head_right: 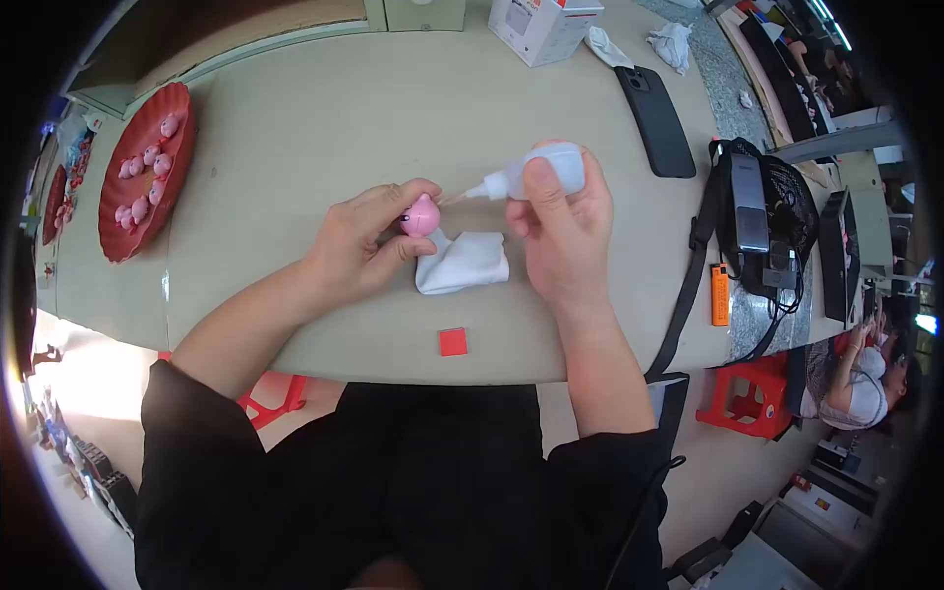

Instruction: The person assembles small pink plastic toy figures by gluing pieces together with a glue bottle and applying red stickers by hand.

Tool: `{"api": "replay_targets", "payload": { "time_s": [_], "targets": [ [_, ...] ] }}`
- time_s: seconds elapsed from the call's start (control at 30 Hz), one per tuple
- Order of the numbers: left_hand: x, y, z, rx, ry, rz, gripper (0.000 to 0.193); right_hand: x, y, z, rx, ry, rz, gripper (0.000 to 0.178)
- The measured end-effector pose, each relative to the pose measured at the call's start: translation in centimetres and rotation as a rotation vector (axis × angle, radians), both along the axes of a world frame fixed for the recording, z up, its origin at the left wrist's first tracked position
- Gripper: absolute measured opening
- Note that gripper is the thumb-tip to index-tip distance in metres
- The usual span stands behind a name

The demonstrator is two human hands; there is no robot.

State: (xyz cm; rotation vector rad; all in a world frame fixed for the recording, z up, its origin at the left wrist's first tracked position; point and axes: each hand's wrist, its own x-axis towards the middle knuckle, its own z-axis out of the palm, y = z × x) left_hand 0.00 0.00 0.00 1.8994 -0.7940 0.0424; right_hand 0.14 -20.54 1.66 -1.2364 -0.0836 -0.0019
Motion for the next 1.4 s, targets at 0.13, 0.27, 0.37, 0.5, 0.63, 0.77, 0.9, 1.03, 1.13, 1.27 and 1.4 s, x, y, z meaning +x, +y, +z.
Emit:
{"api": "replay_targets", "payload": {
  "time_s": [0.13,0.27,0.37,0.5,0.63,0.77,0.9,1.03,1.13,1.27,1.4],
  "targets": [
    [0.1,-0.2,0.0,-0.039,0.018,0.019,0.04,1.3,-1.7,0.7,0.368,0.014,-0.104,0.019],
    [0.1,-0.4,0.0,-0.048,0.013,0.038,0.037,1.7,-3.4,1.2,0.286,0.047,-0.325,0.022],
    [0.1,-0.5,0.0,-0.046,-0.015,0.032,0.036,1.7,-4.7,1.1,0.104,-0.006,-0.393,0.031],
    [0.1,-0.4,0.1,-0.04,0.015,0.03,0.034,2.3,-6.0,0.5,-0.148,-0.055,-0.453,0.035],
    [0.0,-0.4,0.1,-0.016,-0.002,0.009,0.034,2.6,-7.1,-0.8,-0.445,-0.079,-0.52,0.036],
    [0.0,-0.6,0.1,-0.019,-0.035,0.005,0.034,3.1,-8.2,-2.3,-0.53,-0.056,-0.611,0.034],
    [0.1,-0.6,0.2,0.0,-0.007,0.002,0.034,3.5,-8.4,-2.9,-0.556,-0.103,-0.64,0.034],
    [0.0,-0.8,0.3,-0.013,0.066,0.018,0.038,3.5,-8.7,-3.1,-0.608,-0.08,-0.606,0.039],
    [0.1,-0.8,0.3,-0.016,0.086,0.021,0.037,3.5,-8.9,-3.3,-0.645,-0.079,-0.582,0.042],
    [0.2,-0.9,0.3,0.005,0.067,0.036,0.036,3.6,-9.0,-3.6,-0.669,-0.083,-0.564,0.044],
    [0.3,-0.9,0.1,-0.023,0.071,0.037,0.035,3.2,-8.8,-3.2,-0.71,-0.023,-0.548,0.051]
  ]
}}
